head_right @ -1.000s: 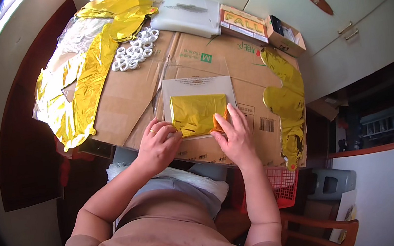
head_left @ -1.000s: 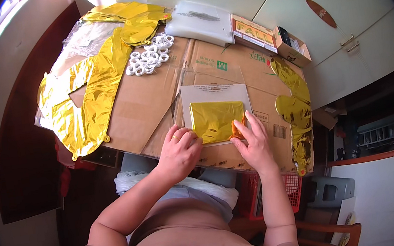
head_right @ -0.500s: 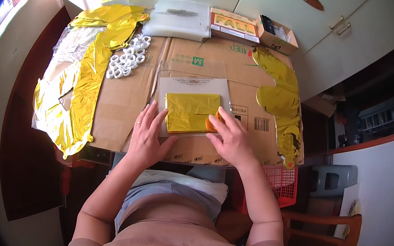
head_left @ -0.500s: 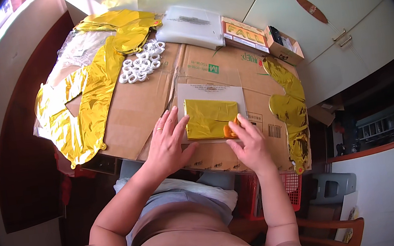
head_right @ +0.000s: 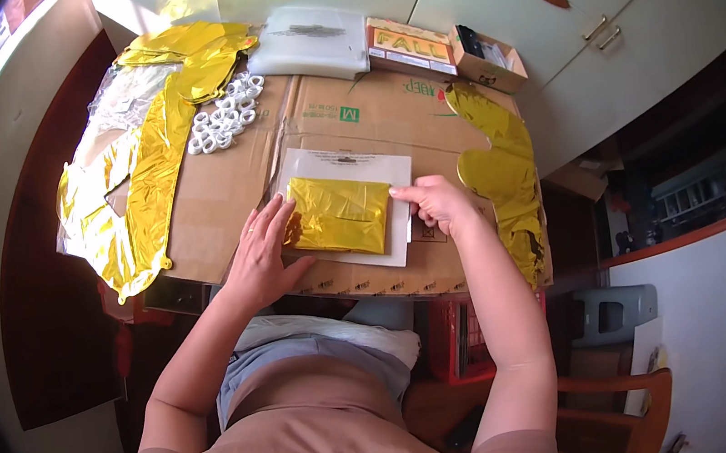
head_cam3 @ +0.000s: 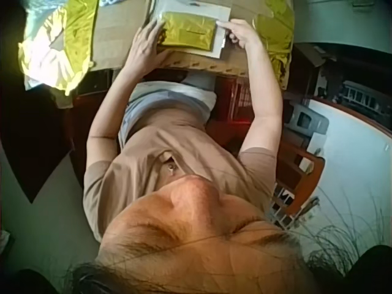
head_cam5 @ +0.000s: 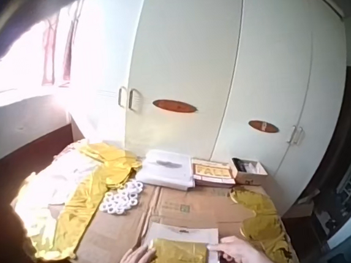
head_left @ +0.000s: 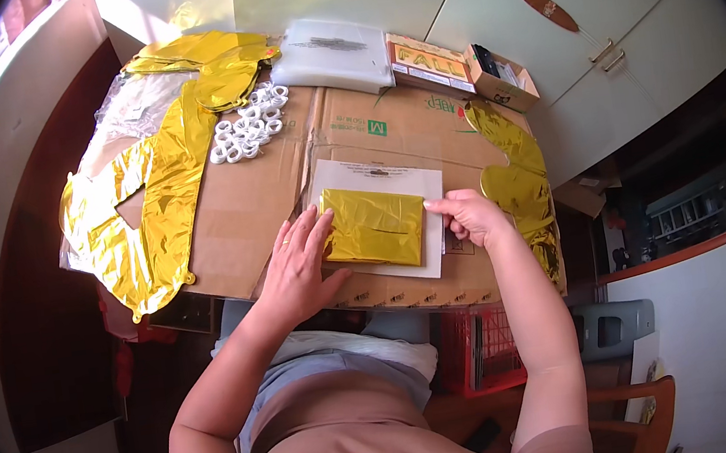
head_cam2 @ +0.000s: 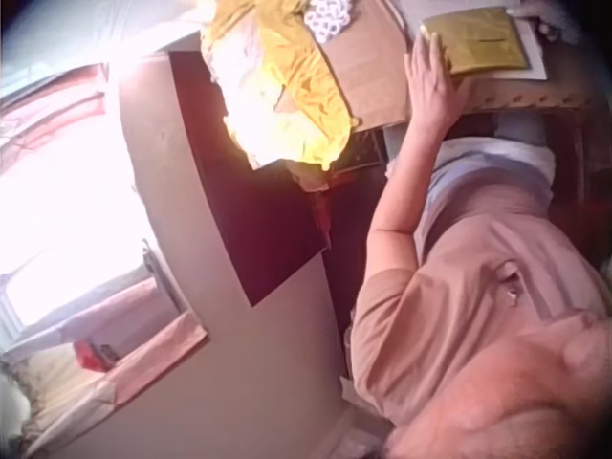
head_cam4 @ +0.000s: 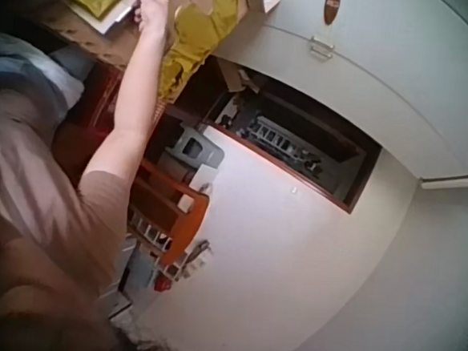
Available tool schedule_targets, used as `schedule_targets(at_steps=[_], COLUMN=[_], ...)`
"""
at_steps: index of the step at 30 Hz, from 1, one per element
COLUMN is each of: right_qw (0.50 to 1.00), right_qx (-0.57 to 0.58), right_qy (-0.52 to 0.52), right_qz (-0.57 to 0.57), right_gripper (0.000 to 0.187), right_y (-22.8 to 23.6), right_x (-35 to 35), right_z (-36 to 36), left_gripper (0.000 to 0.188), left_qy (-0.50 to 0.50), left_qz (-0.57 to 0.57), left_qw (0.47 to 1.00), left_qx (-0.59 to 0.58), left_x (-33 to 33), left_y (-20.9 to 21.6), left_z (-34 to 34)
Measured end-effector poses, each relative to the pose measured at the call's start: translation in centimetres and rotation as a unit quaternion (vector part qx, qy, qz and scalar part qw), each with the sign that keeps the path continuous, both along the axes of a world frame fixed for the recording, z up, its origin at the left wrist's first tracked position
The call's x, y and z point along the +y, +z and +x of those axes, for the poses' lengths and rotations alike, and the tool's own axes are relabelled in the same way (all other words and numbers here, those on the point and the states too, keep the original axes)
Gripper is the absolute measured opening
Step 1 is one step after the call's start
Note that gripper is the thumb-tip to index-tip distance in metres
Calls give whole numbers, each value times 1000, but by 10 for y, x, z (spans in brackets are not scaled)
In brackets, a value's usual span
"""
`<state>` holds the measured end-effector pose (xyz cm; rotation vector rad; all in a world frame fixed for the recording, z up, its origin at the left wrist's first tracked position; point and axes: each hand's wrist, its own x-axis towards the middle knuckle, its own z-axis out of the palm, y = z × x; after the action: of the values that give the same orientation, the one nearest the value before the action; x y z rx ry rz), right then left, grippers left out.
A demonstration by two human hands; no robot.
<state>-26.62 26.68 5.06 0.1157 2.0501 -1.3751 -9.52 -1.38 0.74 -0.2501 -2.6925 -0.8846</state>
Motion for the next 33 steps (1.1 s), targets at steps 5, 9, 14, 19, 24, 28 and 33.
schedule_targets(at_steps=[5,9,14,19,24,28,33], right_qw=[999,994,990,987,952,936,938], right_qx=[-12,-56,-66,-67,-75,-56,-20], right_qy=[19,10,19,24,-74,-65,-71], right_qz=[-27,-92,-123,-144,-288,-341,-338], right_gripper=[14,15,19,24,34,41,46], right_y=[-3,-10,-19,-21,-34,-43,-53], right_x=[-5,11,14,15,10,9,3], right_z=[47,83,126,152,174,186,193], left_gripper=[68,34,36,41,38,35,36], left_qy=[23,26,-43,-26,3,0,-18], left_qz=[144,447,689,729,723,722,732], left_qw=[984,892,621,554,561,564,560], left_qx=[105,-70,-372,-402,-404,-401,-389], left_x=[3,22,34,45,52,57,55], left_y=[-4,-33,-41,-36,-32,-28,-33], left_z=[49,125,127,128,125,120,113])
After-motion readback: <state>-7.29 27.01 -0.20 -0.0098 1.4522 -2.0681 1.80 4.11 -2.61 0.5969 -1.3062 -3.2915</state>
